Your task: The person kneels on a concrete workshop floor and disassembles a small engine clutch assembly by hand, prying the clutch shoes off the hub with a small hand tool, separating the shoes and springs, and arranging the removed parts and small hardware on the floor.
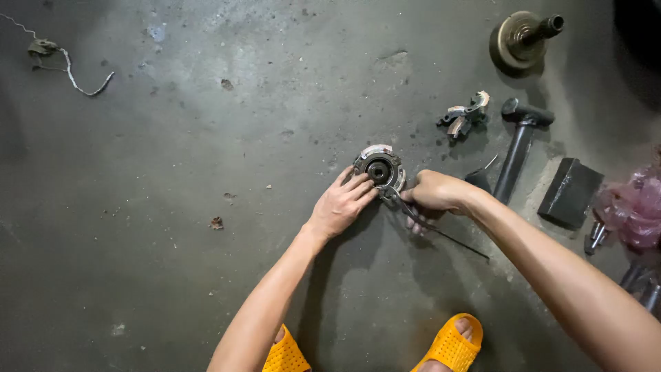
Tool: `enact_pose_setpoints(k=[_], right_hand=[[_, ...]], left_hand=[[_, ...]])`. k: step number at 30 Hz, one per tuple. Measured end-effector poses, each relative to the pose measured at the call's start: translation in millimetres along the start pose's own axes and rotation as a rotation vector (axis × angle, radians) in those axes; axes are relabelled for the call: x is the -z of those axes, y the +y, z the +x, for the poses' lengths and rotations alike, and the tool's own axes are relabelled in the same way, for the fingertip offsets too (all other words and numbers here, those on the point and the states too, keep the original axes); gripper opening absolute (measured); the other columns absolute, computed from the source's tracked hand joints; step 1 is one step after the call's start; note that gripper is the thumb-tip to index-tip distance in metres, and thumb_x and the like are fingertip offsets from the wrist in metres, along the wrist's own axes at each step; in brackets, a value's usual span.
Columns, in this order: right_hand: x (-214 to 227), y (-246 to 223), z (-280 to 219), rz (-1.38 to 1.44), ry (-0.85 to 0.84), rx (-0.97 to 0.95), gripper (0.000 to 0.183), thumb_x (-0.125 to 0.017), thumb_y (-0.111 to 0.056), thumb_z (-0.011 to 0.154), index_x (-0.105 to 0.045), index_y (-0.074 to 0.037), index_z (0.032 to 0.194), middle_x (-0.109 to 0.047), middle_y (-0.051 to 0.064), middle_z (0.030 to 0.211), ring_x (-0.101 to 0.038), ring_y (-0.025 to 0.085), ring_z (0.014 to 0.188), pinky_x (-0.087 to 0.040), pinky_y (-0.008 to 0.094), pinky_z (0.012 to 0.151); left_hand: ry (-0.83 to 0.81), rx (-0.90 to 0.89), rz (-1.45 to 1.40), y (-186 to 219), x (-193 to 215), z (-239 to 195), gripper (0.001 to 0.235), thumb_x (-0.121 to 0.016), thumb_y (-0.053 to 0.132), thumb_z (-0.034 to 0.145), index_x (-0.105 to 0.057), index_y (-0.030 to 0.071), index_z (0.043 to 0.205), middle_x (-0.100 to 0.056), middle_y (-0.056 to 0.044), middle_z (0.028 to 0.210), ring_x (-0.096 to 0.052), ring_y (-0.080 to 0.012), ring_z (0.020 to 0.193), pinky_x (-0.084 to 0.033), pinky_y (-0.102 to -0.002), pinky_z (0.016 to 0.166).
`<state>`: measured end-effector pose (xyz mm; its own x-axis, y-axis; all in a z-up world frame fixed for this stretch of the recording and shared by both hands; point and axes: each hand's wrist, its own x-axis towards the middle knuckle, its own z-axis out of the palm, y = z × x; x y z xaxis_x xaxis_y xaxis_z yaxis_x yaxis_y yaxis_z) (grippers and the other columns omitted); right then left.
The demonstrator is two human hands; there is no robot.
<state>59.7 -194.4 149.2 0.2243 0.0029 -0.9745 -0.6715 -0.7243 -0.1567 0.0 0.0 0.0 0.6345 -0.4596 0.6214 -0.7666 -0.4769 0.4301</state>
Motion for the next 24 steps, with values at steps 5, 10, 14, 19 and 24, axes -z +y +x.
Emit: enact_pose_setpoints(k=[5, 10, 14, 19, 24], right_hand=[[-6, -17, -9, -0.359, 0.075, 0.042, 0.041, -0.065, -0.026, 0.096, -0.074, 0.014, 0.094, -0.073, 0.029, 0.079, -0.077, 0.039, 0.075, -0.062, 0.052, 0.063], [-8, -19, -5, -0.539, 0.092, 0.08, 0.048, -0.064, -0.039, 0.095, -0.078, 0.007, 0.096, -0.074, 0.027, 0.083, -0.077, 0.039, 0.086, -0.06, 0.051, 0.073], [-7, -24, -7, -0.516, 0.075, 0.06, 0.042, -0.062, -0.032, 0.093, -0.079, 0.005, 0.088, -0.073, 0.025, 0.077, -0.075, 0.037, 0.078, -0.059, 0.048, 0.068], [-9, -33, -11, -0.479, 0.07, 0.038, 0.036, -0.064, -0.027, 0.09, -0.078, 0.006, 0.088, -0.073, 0.024, 0.075, -0.074, 0.035, 0.076, -0.059, 0.044, 0.065], [11, 0, 41, -0.613, 0.112, 0.077, 0.036, -0.068, -0.026, 0.087, -0.078, 0.008, 0.088, -0.074, 0.026, 0.078, -0.076, 0.04, 0.08, -0.059, 0.05, 0.065]], left_hand=[[-0.011, -0.005, -0.011, -1, 3, -1, 0.019, -0.051, 0.011, 0.103, -0.07, 0.01, 0.105, -0.069, -0.01, 0.108, -0.066, -0.0264, 0.114, -0.047, -0.053, 0.11], [-0.037, -0.005, -0.008, -3, 1, -2, 0.017, -0.055, 0.013, 0.101, -0.071, 0.012, 0.105, -0.07, -0.008, 0.108, -0.066, -0.0245, 0.114, -0.047, -0.052, 0.111], [-0.009, -0.001, -0.025, -3, -1, -4, 0.022, -0.049, 0.013, 0.105, -0.071, 0.011, 0.106, -0.069, -0.01, 0.109, -0.066, -0.0268, 0.113, -0.047, -0.053, 0.11], [-0.011, -0.017, -0.026, -6, -6, -7, 0.025, -0.046, 0.013, 0.105, -0.07, 0.012, 0.107, -0.069, -0.009, 0.107, -0.066, -0.0264, 0.113, -0.047, -0.053, 0.109], [0.005, -0.014, -0.036, -4, -5, -5, 0.027, -0.043, 0.013, 0.107, -0.07, 0.011, 0.106, -0.068, -0.01, 0.108, -0.066, -0.0271, 0.113, -0.048, -0.054, 0.108]])
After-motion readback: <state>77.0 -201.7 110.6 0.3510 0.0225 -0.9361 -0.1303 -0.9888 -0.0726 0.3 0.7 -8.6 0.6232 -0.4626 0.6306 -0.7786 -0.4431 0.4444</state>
